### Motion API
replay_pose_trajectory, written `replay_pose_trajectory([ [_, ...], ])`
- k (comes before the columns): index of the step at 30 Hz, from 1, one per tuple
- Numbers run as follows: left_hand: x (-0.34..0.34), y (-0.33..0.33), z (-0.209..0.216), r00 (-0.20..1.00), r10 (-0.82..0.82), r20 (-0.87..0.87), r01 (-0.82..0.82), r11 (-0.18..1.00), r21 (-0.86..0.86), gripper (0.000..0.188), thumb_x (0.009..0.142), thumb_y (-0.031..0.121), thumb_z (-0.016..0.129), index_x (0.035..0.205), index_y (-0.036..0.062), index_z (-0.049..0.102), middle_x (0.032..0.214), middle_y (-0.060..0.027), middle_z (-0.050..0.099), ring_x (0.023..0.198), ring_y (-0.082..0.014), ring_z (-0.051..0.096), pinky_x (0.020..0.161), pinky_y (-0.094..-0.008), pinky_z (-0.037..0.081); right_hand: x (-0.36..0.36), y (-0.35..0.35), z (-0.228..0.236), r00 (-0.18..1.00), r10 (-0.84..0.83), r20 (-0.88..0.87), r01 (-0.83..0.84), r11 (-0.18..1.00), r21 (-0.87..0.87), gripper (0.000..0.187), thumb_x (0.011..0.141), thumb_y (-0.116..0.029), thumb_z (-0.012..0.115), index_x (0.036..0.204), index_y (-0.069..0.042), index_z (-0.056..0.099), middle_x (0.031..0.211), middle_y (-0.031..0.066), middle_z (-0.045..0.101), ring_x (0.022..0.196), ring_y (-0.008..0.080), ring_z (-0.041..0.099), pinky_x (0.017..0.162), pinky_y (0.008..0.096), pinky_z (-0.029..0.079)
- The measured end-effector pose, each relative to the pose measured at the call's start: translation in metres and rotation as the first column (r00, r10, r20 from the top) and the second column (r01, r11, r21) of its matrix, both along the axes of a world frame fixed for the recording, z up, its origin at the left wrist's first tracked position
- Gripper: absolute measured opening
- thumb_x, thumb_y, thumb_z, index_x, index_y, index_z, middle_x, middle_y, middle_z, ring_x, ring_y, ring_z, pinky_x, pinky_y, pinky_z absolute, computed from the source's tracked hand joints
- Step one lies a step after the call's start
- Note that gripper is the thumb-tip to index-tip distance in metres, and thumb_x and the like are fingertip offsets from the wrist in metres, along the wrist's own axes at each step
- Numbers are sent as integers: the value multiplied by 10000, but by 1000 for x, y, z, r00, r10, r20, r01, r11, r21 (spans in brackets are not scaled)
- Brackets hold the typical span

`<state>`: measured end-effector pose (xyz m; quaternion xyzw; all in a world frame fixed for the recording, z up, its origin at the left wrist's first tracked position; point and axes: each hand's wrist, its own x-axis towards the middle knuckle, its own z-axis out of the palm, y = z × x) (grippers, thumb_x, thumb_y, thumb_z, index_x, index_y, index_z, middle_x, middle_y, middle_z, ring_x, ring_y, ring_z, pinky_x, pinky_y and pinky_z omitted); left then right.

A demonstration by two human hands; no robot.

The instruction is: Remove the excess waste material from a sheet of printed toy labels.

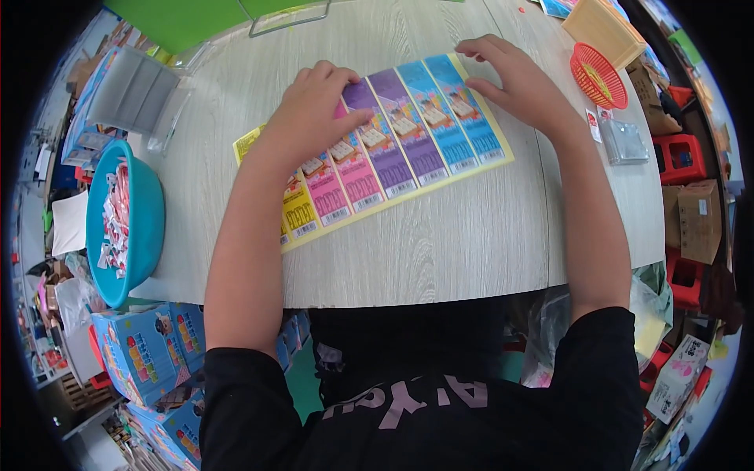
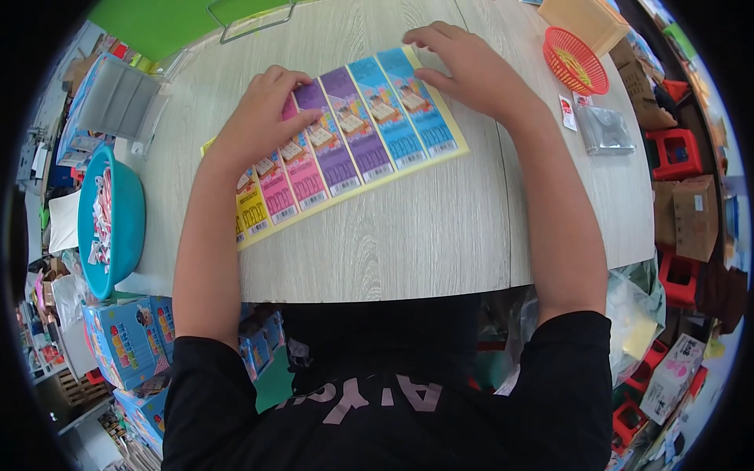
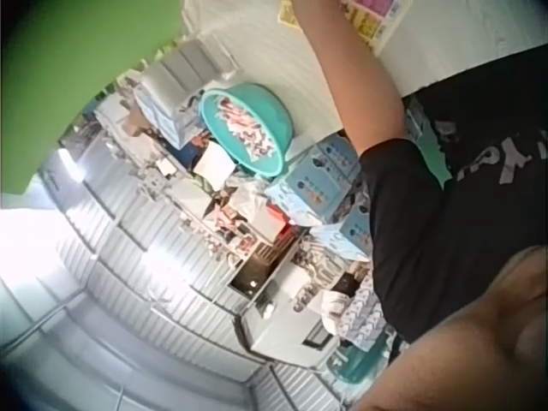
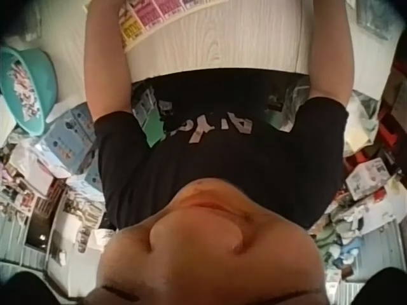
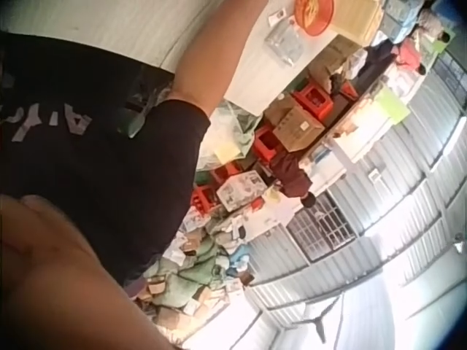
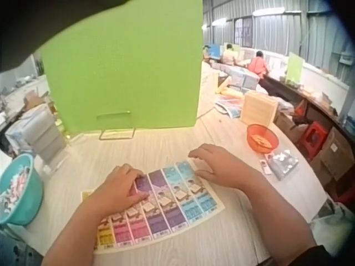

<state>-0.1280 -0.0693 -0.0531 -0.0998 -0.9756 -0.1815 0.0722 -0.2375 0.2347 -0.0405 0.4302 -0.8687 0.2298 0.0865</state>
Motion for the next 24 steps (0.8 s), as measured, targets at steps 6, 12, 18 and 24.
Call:
replay_pose_trajectory([
  [6,0,9,14,987,-154,-37,154,988,4,497,855,350,772,1240,62,644,1180,-117,597,1169,-312,556,1024,-417,476,-16,-20,10,991,80,-105,-73,995,69,275,934,-132,697,1203,-82,672,1229,106,639,1164,296,605,1024,393,494],
  [12,-3,2,8,996,-85,-1,84,995,45,503,832,365,799,1211,65,663,1158,-109,609,1153,-306,569,1009,-408,485,-7,-2,10,991,122,-53,-119,991,58,73,930,-92,686,985,-57,653,1135,84,640,1114,284,610,981,393,500],
  [18,1,-15,-2,991,129,35,-129,991,23,536,836,401,807,1227,63,666,1164,-107,616,1141,-301,580,990,-407,503,8,19,-8,984,81,-161,-87,996,-26,68,937,-74,666,996,-53,638,1112,83,642,1087,274,612,959,365,503],
  [24,7,-7,5,989,146,-23,-147,988,-48,526,874,418,775,1259,78,661,1161,-110,615,1133,-299,579,1005,-411,503,18,32,0,991,15,-134,-20,999,-33,68,959,-87,650,1016,-54,636,1108,87,641,1084,268,611,951,369,503],
])
